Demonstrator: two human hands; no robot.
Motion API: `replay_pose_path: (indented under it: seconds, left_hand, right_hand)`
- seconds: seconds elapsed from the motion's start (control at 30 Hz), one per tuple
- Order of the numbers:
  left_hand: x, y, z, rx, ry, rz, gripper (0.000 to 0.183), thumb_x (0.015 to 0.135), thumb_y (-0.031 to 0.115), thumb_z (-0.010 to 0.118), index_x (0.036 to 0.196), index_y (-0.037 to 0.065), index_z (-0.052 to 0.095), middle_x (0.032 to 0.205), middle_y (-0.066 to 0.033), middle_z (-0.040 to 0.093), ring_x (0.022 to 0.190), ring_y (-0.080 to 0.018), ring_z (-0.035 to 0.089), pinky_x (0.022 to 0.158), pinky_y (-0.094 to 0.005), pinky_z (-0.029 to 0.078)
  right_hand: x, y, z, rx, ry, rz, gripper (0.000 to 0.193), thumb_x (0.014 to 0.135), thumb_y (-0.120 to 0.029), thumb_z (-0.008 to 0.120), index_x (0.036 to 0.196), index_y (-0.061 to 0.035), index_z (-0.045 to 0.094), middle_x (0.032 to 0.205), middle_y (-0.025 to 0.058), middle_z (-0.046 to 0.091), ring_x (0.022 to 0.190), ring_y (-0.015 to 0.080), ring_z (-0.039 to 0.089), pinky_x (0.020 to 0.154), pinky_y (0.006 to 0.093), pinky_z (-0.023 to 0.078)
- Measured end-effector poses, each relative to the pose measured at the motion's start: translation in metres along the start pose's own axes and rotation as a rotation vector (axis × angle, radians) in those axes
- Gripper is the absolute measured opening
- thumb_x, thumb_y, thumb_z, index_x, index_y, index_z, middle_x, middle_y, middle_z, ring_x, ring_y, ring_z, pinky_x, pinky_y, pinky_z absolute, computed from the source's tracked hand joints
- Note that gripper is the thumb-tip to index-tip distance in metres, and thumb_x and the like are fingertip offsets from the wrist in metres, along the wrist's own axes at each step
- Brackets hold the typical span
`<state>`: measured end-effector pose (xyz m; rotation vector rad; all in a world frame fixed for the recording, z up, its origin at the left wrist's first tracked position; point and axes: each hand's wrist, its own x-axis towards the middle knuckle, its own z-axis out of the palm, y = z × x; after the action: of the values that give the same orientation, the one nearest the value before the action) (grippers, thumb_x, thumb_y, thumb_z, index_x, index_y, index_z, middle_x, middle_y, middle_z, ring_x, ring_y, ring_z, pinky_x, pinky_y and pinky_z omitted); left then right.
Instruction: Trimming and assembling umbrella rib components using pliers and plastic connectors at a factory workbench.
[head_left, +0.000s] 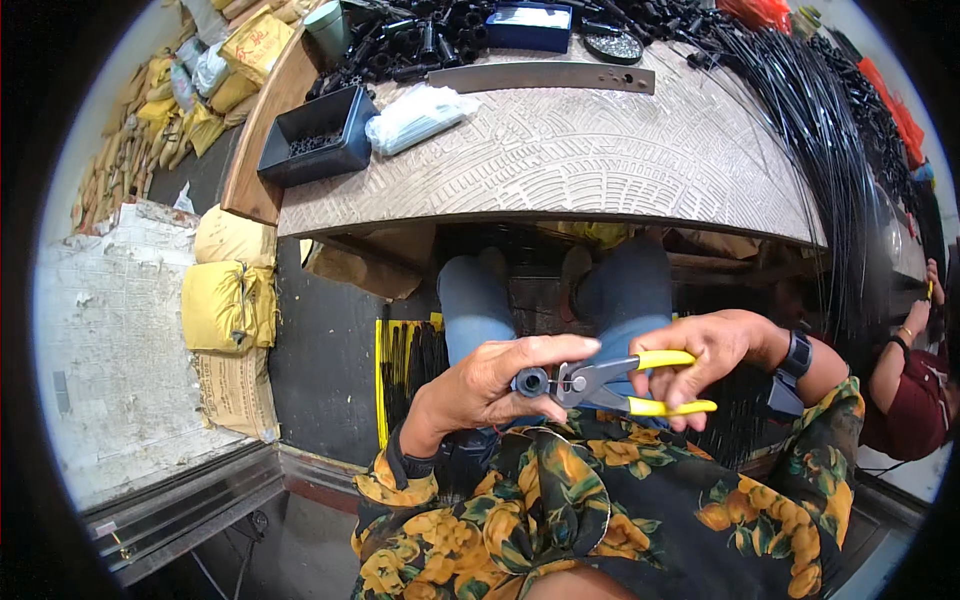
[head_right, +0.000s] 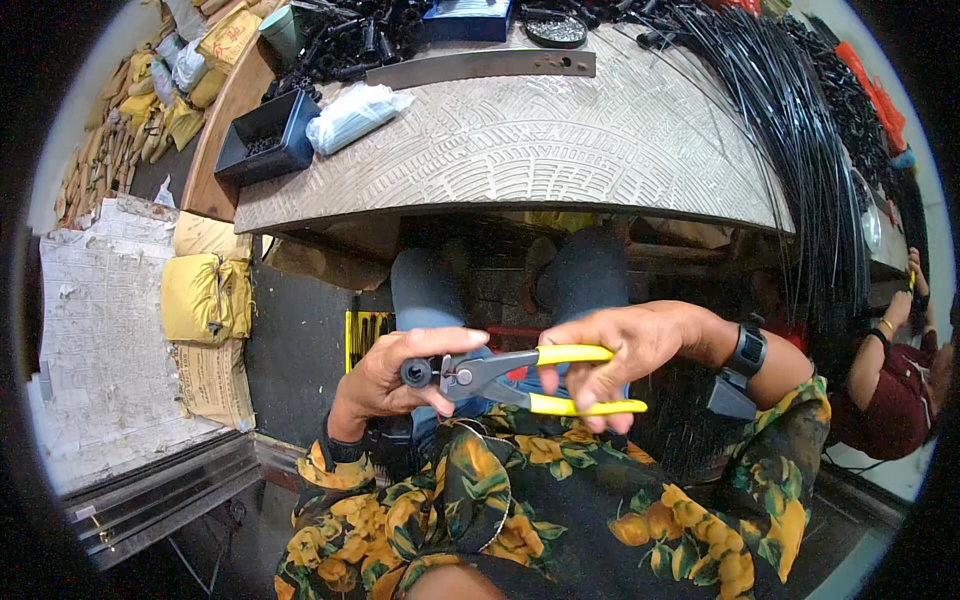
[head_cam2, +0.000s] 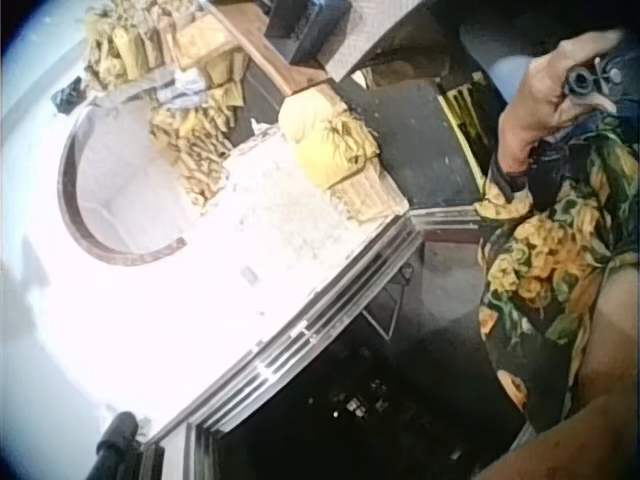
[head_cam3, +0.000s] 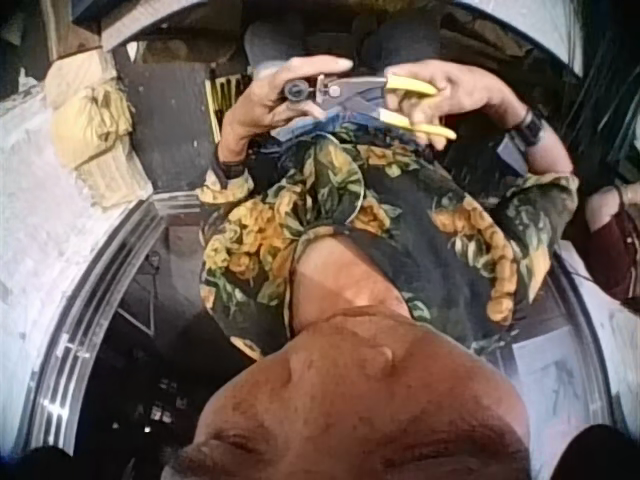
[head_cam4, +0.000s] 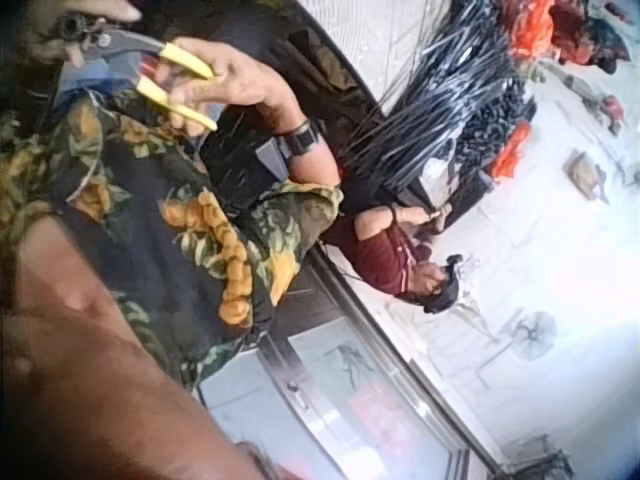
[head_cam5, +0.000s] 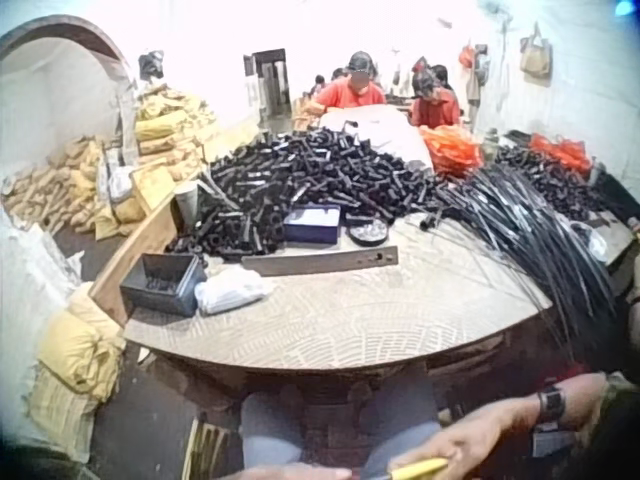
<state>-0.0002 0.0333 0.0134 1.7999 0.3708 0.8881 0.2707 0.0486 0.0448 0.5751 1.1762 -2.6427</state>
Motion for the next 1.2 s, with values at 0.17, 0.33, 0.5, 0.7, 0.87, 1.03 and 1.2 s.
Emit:
replay_pose_path:
  seconds: [0.17,0.33,0.5,0.7,0.87,1.03,1.2]
  left_hand:
    - [-0.011,0.001,0.001,-0.003,0.127,-0.077,0.057,0.067,0.027,0.074,0.113,0.001,0.051,0.106,-0.0119,0.060,0.091,-0.0206,0.060,0.078,-0.0290,0.046]
    - [-0.004,0.009,-0.007,-0.041,0.004,-0.094,0.053,0.073,0.020,0.070,0.117,0.002,0.047,0.109,-0.0141,0.058,0.086,-0.0226,0.061,0.073,-0.0289,0.047]
    - [-0.006,-0.001,-0.008,-0.065,0.014,-0.018,0.053,0.073,0.024,0.070,0.115,0.001,0.048,0.108,-0.0126,0.057,0.086,-0.0217,0.060,0.074,-0.0283,0.046]
    - [-0.010,0.000,0.016,0.136,0.371,-0.039,0.050,0.075,0.032,0.067,0.109,0.001,0.049,0.095,-0.0090,0.057,0.071,-0.0165,0.055,0.063,-0.0257,0.044]
    - [-0.010,0.000,0.017,0.098,0.523,-0.072,0.055,0.083,0.048,0.053,0.110,0.000,0.047,0.089,-0.0066,0.058,0.066,-0.0092,0.050,0.059,-0.0216,0.042]
    - [-0.001,0.010,0.021,0.164,0.747,-0.119,0.068,0.088,0.058,0.031,0.106,-0.004,0.053,0.070,-0.0038,0.051,0.057,-0.0072,0.045,0.051,-0.0207,0.036]
    - [0.003,-0.014,0.016,0.153,0.899,-0.067,0.067,0.089,0.058,0.026,0.100,-0.004,0.050,0.058,-0.0004,0.038,0.051,-0.0077,0.035,0.046,-0.0218,0.031]
  right_hand:
    - [-0.001,-0.019,0.024,-1.414,0.659,-0.428,0.063,0.073,-0.027,0.070,0.123,-0.0052,0.038,0.093,0.0125,0.055,0.075,0.0264,0.059,0.059,0.0334,0.047]
    - [-0.006,-0.020,0.022,-0.899,0.297,-0.221,0.040,0.083,-0.013,0.058,0.118,0.0005,0.042,0.094,0.0141,0.059,0.075,0.0245,0.062,0.064,0.0328,0.050]
    - [-0.003,-0.010,0.015,-0.297,0.197,-0.313,0.052,0.086,-0.023,0.057,0.128,-0.0013,0.036,0.102,0.0150,0.059,0.074,0.0203,0.064,0.061,0.0276,0.052]
    - [0.019,-0.004,0.023,-1.729,0.937,-0.425,0.035,0.064,-0.007,0.061,0.099,-0.0079,0.053,0.110,0.0137,0.048,0.093,0.0262,0.052,0.076,0.0348,0.043]
    - [0.032,-0.007,0.022,-1.745,1.017,-0.509,0.033,0.063,-0.005,0.060,0.096,-0.0064,0.055,0.104,0.0136,0.051,0.085,0.0271,0.055,0.071,0.0366,0.046]
    - [0.064,0.012,0.000,-1.596,1.051,-0.723,0.024,0.063,-0.005,0.067,0.084,-0.0050,0.055,0.082,0.0114,0.051,0.067,0.0257,0.055,0.053,0.0324,0.044]
    - [0.074,0.016,-0.016,-1.123,0.895,-0.862,0.016,0.076,-0.004,0.062,0.091,-0.0027,0.058,0.081,0.0127,0.054,0.069,0.0289,0.055,0.056,0.0305,0.046]
